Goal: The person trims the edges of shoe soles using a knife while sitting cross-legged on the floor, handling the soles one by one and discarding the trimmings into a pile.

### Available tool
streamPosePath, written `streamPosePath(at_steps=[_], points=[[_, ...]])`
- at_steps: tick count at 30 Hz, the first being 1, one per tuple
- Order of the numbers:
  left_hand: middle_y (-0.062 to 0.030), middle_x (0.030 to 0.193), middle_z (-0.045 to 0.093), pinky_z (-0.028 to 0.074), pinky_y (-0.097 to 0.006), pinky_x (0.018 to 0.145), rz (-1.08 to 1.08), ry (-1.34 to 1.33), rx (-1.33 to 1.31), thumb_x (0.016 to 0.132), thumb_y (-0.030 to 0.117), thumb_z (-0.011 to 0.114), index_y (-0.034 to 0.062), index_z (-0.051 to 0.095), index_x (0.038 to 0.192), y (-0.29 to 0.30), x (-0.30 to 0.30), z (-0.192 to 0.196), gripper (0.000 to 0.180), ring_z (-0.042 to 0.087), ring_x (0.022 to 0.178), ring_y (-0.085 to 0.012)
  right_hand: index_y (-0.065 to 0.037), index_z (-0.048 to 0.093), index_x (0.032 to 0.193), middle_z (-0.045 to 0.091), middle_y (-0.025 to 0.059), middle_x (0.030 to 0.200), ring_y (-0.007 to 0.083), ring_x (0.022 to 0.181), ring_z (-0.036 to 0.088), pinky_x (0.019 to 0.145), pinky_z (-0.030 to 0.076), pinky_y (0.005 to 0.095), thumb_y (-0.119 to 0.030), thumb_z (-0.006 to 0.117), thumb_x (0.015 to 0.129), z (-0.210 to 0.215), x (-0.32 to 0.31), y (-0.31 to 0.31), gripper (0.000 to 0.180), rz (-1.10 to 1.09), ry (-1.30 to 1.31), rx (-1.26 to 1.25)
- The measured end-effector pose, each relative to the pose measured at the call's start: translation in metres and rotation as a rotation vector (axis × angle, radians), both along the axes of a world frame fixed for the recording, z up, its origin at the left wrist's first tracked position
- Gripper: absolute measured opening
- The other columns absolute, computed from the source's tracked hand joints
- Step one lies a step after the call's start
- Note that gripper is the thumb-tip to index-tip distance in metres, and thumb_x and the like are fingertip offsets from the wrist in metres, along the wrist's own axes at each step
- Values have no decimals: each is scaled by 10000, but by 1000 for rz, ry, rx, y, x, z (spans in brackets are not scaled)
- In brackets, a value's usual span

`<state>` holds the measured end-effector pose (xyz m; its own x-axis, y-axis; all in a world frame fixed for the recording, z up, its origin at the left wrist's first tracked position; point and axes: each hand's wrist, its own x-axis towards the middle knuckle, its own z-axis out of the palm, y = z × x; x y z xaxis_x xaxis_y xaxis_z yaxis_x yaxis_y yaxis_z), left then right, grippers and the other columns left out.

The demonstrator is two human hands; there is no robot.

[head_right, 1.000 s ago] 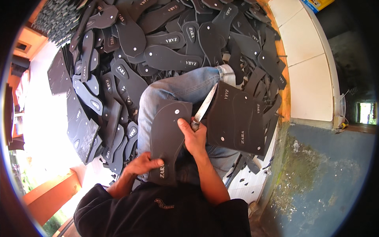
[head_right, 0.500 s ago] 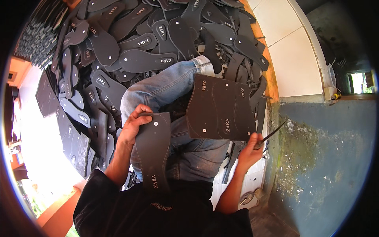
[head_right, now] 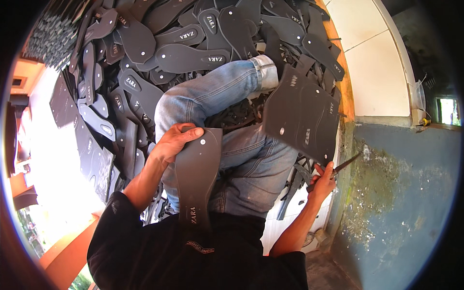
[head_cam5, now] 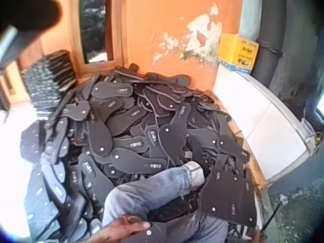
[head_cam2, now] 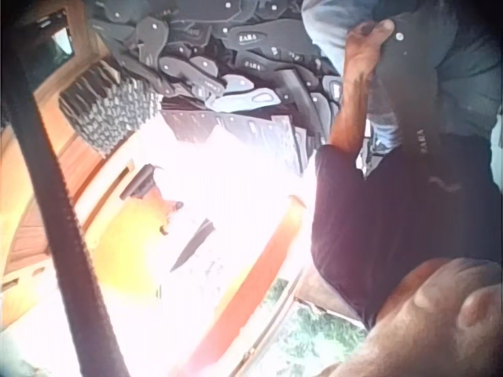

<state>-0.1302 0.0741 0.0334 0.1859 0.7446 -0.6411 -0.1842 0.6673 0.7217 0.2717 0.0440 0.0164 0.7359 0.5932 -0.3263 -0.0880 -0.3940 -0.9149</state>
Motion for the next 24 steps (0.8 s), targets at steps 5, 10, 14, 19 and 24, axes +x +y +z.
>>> streamPosePath(at_steps=[5, 10, 14, 19, 24], points=[[-52, 724, 626, 460, -228, 533, -64, 29, -6, 765, 446, 719, -11, 638, 903, 5, 17, 15, 485, 583, 623, -100, -37, 551, 714, 548, 11, 572, 85, 452, 446, 402, 348, 249, -319, 639, 866, 33, -70, -32, 333, 435, -321, 22], [-41, 728, 629, 454, -222, 541, -115, 26, 30, 768, 444, 717, -14, 646, 891, 8, 20, 32, 479, 576, 627, -90, -13, 453, 614, 361, 51, 457, 101, 433, 320, 413, 289, 292, -235, 647, 865, 27, -142, -35, 388, 1010, -451, -17], [-27, 721, 628, 452, -221, 539, -128, 23, 23, 778, 428, 714, -9, 651, 861, 11, 28, 36, 450, 572, 617, -78, -17, 501, 624, 430, 104, 445, 214, 371, 403, 404, 354, 330, -210, 674, 831, 27, -137, -33, 332, 1030, -436, -60], [-22, 714, 633, 456, -216, 546, -137, -9, 12, 787, 399, 714, -7, 661, 864, 10, 30, 37, 417, 576, 624, -72, -6, 417, 577, 334, 75, 442, 122, 435, 266, 398, 272, 323, -152, 655, 838, 29, -138, -37, 382, 1025, -396, -68], [-26, 725, 641, 465, -211, 563, -185, 23, 25, 797, 365, 713, 0, 673, 883, 8, 32, 44, 377, 581, 633, -73, -5, 495, 631, 469, 162, 493, 329, 481, 471, 443, 367, 405, -153, 640, 814, 29, -133, -33, 277, 1125, -457, -101]])
